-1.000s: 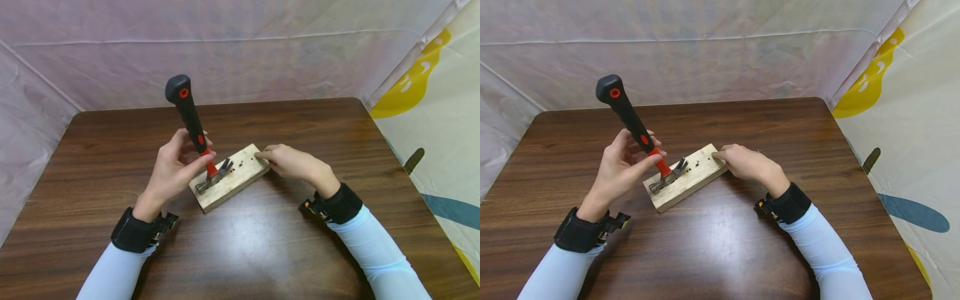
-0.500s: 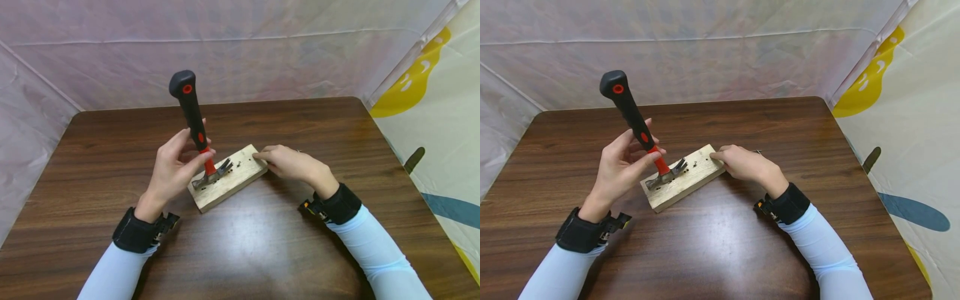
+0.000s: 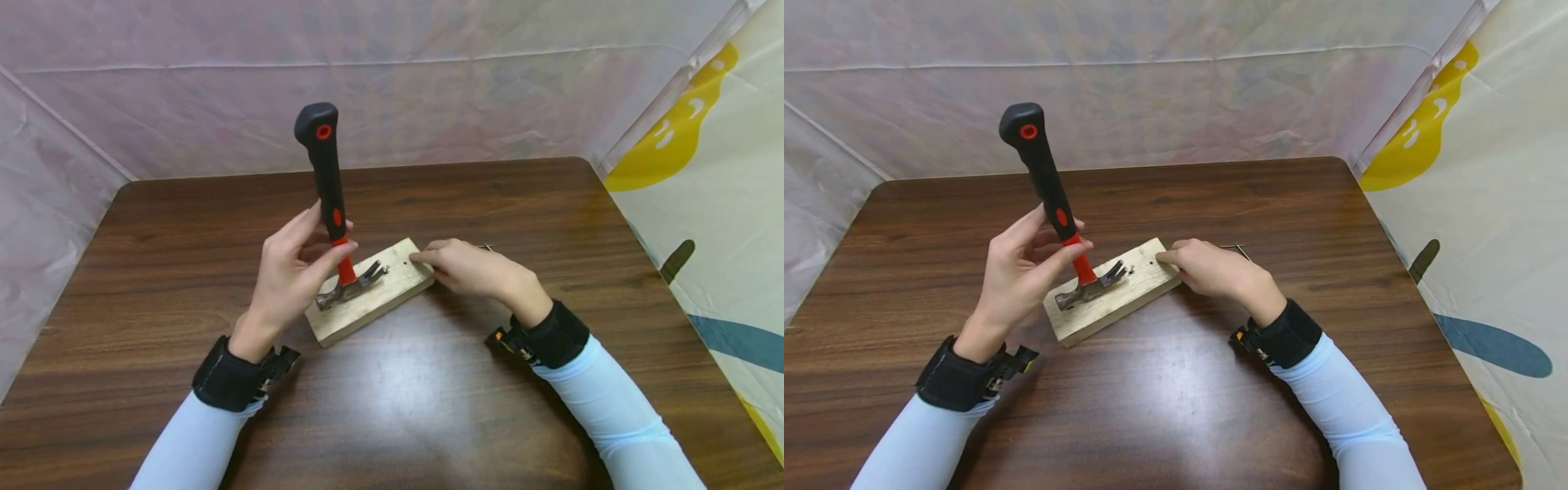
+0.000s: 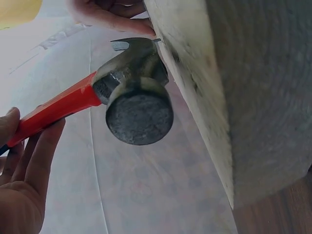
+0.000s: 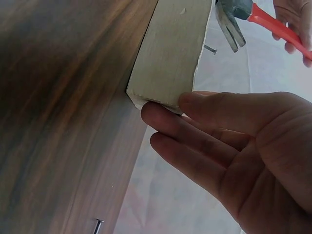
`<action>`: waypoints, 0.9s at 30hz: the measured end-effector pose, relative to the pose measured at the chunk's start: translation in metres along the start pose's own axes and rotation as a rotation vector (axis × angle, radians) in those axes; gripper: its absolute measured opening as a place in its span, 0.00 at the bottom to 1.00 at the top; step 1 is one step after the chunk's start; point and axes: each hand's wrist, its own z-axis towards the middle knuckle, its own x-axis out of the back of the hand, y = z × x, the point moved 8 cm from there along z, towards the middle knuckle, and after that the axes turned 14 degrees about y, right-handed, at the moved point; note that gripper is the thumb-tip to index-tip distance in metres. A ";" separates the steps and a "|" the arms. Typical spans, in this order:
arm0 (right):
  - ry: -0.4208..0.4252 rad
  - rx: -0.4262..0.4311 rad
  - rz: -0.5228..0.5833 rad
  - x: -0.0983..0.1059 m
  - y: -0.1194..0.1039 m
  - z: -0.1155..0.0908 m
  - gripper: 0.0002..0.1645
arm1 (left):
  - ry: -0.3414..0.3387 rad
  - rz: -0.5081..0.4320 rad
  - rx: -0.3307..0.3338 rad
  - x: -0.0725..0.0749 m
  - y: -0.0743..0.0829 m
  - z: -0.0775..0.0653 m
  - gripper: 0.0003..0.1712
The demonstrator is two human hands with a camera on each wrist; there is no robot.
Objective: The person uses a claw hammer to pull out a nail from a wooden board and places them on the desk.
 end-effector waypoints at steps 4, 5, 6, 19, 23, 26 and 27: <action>0.001 0.003 -0.001 0.000 -0.001 0.000 0.24 | -0.018 0.008 0.006 -0.004 -0.001 0.000 0.44; 0.002 0.004 -0.002 0.000 -0.001 -0.001 0.24 | -0.025 0.011 0.006 -0.005 -0.002 0.000 0.44; 0.002 0.003 -0.004 0.000 -0.001 -0.001 0.24 | -0.033 0.014 0.006 -0.007 -0.002 0.000 0.44; -0.010 -0.006 -0.014 -0.001 -0.002 -0.001 0.23 | -0.117 0.076 -0.022 -0.023 0.002 0.001 0.49; -0.031 -0.031 -0.024 -0.002 -0.001 -0.001 0.24 | -0.138 0.094 -0.030 -0.027 0.003 0.002 0.49; -0.041 -0.047 -0.024 -0.003 0.001 -0.001 0.24 | -0.152 0.107 -0.047 -0.031 0.003 0.003 0.49; -0.044 -0.051 -0.024 -0.003 0.001 -0.002 0.24 | -0.155 0.112 -0.055 -0.032 0.003 0.004 0.48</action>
